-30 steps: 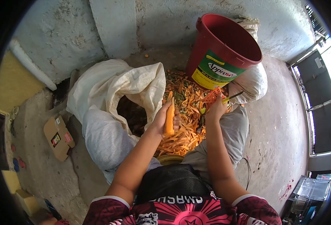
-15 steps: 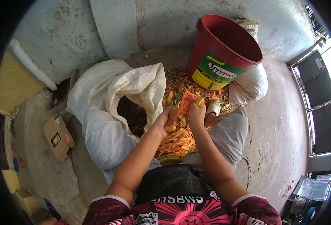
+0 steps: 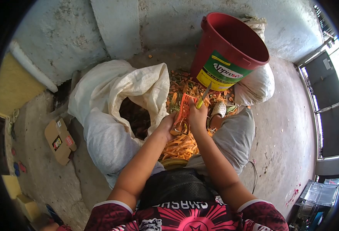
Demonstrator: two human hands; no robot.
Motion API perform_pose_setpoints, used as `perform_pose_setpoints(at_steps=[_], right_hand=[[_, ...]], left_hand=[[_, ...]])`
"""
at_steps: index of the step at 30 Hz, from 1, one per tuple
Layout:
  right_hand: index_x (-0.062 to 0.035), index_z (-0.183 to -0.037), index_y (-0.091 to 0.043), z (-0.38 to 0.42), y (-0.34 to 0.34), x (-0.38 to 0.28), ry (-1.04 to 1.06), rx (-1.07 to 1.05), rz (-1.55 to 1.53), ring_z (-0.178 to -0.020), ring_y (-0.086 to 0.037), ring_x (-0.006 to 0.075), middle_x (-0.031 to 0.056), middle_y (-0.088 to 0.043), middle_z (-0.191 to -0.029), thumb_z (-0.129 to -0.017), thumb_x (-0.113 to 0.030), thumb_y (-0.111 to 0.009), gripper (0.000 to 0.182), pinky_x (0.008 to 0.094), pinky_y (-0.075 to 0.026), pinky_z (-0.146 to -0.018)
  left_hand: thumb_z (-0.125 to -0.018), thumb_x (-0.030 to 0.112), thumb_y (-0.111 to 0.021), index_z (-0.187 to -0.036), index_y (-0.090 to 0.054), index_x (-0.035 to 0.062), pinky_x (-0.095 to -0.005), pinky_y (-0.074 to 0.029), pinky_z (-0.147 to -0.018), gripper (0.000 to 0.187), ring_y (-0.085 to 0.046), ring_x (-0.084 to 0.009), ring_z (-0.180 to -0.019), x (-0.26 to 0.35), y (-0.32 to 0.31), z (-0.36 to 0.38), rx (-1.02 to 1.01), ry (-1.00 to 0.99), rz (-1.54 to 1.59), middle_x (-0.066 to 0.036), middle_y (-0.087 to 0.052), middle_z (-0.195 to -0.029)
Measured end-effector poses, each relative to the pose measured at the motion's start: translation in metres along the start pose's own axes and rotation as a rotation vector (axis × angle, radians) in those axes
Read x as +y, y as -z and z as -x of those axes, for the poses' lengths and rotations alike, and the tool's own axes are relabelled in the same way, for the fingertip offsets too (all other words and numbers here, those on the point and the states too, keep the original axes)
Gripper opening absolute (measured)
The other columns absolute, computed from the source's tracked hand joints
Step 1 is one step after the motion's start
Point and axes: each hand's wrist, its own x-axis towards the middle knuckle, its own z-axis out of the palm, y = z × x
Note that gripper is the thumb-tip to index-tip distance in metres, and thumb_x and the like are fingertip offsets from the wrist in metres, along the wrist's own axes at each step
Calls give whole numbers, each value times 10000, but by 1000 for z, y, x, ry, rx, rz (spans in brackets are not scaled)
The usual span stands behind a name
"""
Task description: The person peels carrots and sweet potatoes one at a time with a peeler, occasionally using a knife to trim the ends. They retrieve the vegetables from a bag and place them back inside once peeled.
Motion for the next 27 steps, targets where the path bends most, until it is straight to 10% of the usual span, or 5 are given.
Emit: perform_pose_setpoints(at_steps=[27], right_hand=[[8,-774,-538,-5,0,9,-125,7,-9,-500,-443,93,16,-501,-582,-830,-181,-473,207,249,-368,-478]], left_hand=[[-882,233,-306,-948,-507,46,-290,-488,-543,283,-570,-157,-650,3,-12,8,17,-64,-29,-64,-578,-785]])
